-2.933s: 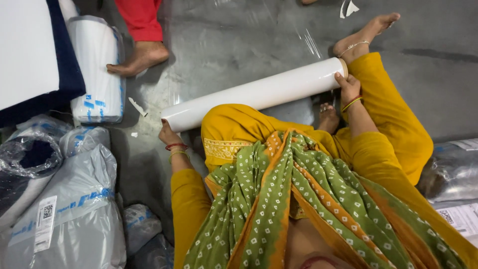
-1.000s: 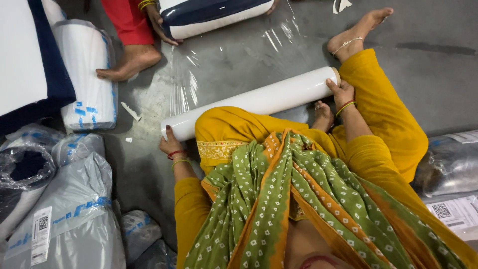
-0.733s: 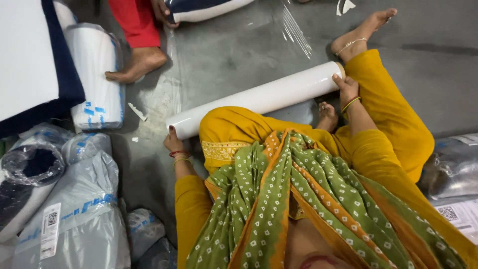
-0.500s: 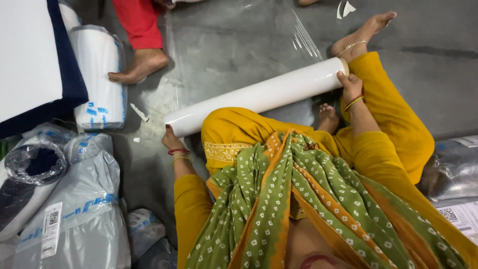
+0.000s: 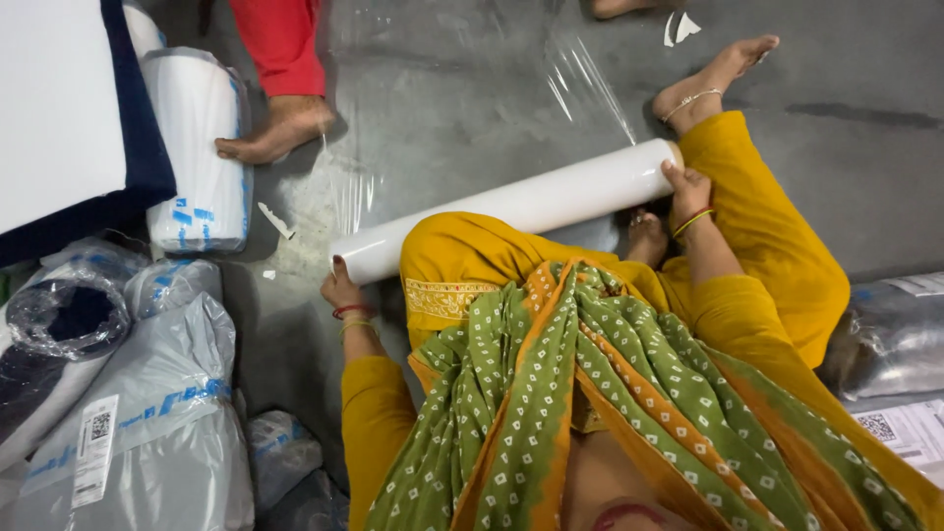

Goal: Wrapping foam pillows in plastic stretch film for packaging.

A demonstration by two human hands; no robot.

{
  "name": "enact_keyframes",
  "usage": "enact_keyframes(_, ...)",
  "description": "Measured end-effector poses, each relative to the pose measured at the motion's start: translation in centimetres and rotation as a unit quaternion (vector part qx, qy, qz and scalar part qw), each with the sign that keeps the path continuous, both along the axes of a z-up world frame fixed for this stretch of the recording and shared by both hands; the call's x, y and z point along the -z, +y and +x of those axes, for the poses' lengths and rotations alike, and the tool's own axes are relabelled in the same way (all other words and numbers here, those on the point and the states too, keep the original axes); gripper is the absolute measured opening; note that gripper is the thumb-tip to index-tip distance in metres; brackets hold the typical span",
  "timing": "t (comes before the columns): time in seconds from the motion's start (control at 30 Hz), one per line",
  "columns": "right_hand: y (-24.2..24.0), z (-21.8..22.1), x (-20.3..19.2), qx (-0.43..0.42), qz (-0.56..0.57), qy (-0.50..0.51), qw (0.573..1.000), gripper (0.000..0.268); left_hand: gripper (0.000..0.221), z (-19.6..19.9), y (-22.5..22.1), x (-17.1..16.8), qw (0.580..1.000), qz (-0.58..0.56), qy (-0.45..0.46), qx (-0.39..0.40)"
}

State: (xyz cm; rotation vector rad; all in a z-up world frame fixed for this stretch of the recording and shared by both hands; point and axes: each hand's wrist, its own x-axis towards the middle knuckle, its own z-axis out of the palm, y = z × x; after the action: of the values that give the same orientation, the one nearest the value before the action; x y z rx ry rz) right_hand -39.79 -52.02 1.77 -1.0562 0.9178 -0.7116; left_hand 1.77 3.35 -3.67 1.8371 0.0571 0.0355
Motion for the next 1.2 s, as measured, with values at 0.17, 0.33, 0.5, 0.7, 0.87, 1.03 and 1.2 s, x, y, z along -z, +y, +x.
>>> enact_keyframes(0.17, 0.7, -0.7, 0.1, 0.002, -0.011, 0.073, 0.997, 0.038, 0.070, -1.9, 0.4, -0.3, 0.998, 0.050, 0.006, -0.023)
enact_keyframes(0.33, 0.0, -0.9, 3.0, 0.004, -0.035, 0.090, 0.995, 0.042, 0.066, -2.8, -0.7, -3.2, 0.997, 0.074, 0.035, -0.018)
enact_keyframes(0.5, -0.2, -0.7, 3.1, -0.013, -0.066, 0.124, 0.990, 0.045, 0.060, -3.5, -2.1, -5.2, 0.998, 0.060, 0.011, -0.028)
enact_keyframes(0.7, -0.4, -0.6, 3.4, -0.010, -0.061, 0.119, 0.991, 0.045, 0.060, -3.5, -2.5, -5.2, 0.994, 0.089, 0.016, -0.056)
enact_keyframes(0.87, 0.0, -0.4, 2.5, -0.020, -0.058, 0.090, 0.994, 0.045, 0.059, -3.6, -2.7, -5.6, 0.994, 0.089, 0.018, -0.064)
enact_keyframes(1.03, 0.5, -0.1, 1.2, -0.020, -0.061, 0.134, 0.989, 0.044, 0.057, -3.5, -2.7, -5.7, 0.996, 0.070, 0.032, -0.052)
enact_keyframes(1.2, 0.5, -0.1, 1.2, -0.018, -0.055, 0.116, 0.992, 0.045, 0.058, -3.3, -2.7, -5.0, 0.996, 0.056, 0.021, -0.062)
